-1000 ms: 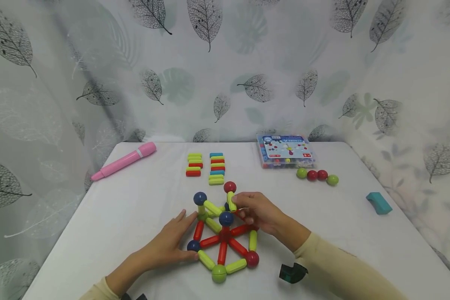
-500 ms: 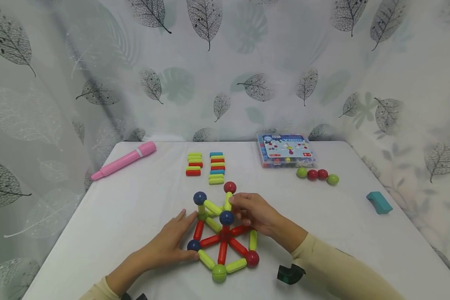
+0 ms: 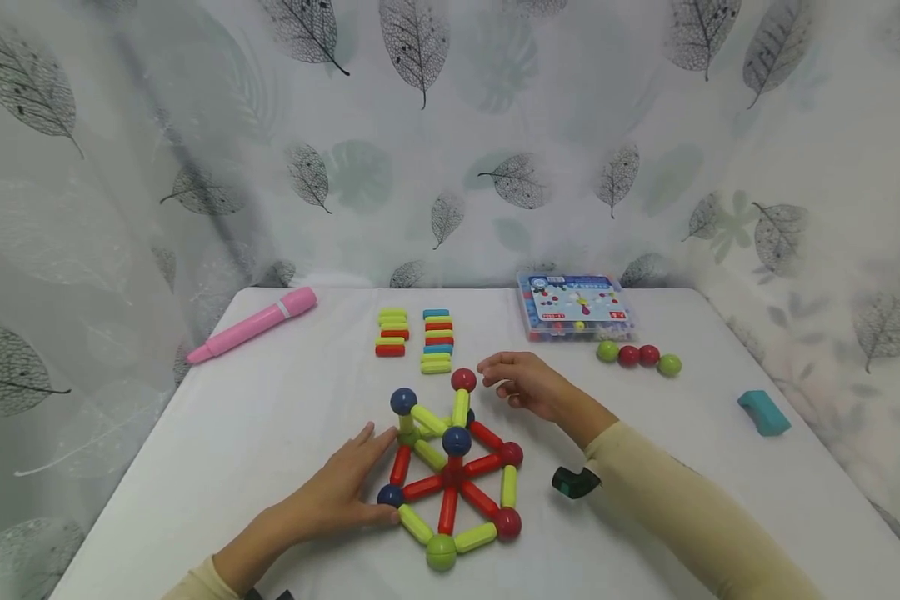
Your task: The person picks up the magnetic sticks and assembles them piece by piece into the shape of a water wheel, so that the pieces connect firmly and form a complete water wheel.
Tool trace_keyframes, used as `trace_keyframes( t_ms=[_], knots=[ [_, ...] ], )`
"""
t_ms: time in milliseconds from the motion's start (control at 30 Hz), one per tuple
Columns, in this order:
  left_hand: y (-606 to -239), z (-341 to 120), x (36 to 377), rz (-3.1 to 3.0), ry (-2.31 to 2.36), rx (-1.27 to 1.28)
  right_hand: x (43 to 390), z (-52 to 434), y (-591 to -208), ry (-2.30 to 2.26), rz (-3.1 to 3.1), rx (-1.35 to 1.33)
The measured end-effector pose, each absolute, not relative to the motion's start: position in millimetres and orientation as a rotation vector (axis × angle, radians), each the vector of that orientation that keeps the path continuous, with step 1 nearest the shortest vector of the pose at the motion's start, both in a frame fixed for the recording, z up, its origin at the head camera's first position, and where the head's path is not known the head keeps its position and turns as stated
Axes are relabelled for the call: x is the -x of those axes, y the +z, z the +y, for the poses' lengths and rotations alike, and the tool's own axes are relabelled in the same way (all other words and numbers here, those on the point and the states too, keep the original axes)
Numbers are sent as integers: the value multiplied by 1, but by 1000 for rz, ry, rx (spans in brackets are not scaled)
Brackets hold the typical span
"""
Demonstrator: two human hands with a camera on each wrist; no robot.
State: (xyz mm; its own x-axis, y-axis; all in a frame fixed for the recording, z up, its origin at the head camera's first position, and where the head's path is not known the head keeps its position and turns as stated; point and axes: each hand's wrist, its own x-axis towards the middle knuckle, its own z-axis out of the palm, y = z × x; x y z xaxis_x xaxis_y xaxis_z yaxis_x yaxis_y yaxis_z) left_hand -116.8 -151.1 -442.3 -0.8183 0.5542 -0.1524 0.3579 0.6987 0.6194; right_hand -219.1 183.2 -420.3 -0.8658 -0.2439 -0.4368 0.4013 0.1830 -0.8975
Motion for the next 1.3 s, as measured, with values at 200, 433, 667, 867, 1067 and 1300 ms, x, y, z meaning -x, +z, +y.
trace_keyframes(
  t_ms=[200, 433, 667, 867, 1067, 1300],
  knots=[
    [-423, -182, 157, 2420, 1111, -685, 192, 197, -422, -1392, 2259, 122],
    [-413, -171, 242, 2516, 1325, -360, 166, 210, -423, -1304, 2341, 120],
    [-440, -144, 294, 2649, 1150, -112, 155, 215, -439, -1346, 2300, 181],
    [-452, -138, 300, 2745, 1041, -143, 150, 216, -441, -1332, 2321, 168],
    [-450, -137, 285, 2761, 1103, -194, 148, 213, -441, -1339, 2313, 166],
    [-413, -120, 245, 2562, 1390, -234, 148, 212, -442, -1355, 2314, 173]
  ],
)
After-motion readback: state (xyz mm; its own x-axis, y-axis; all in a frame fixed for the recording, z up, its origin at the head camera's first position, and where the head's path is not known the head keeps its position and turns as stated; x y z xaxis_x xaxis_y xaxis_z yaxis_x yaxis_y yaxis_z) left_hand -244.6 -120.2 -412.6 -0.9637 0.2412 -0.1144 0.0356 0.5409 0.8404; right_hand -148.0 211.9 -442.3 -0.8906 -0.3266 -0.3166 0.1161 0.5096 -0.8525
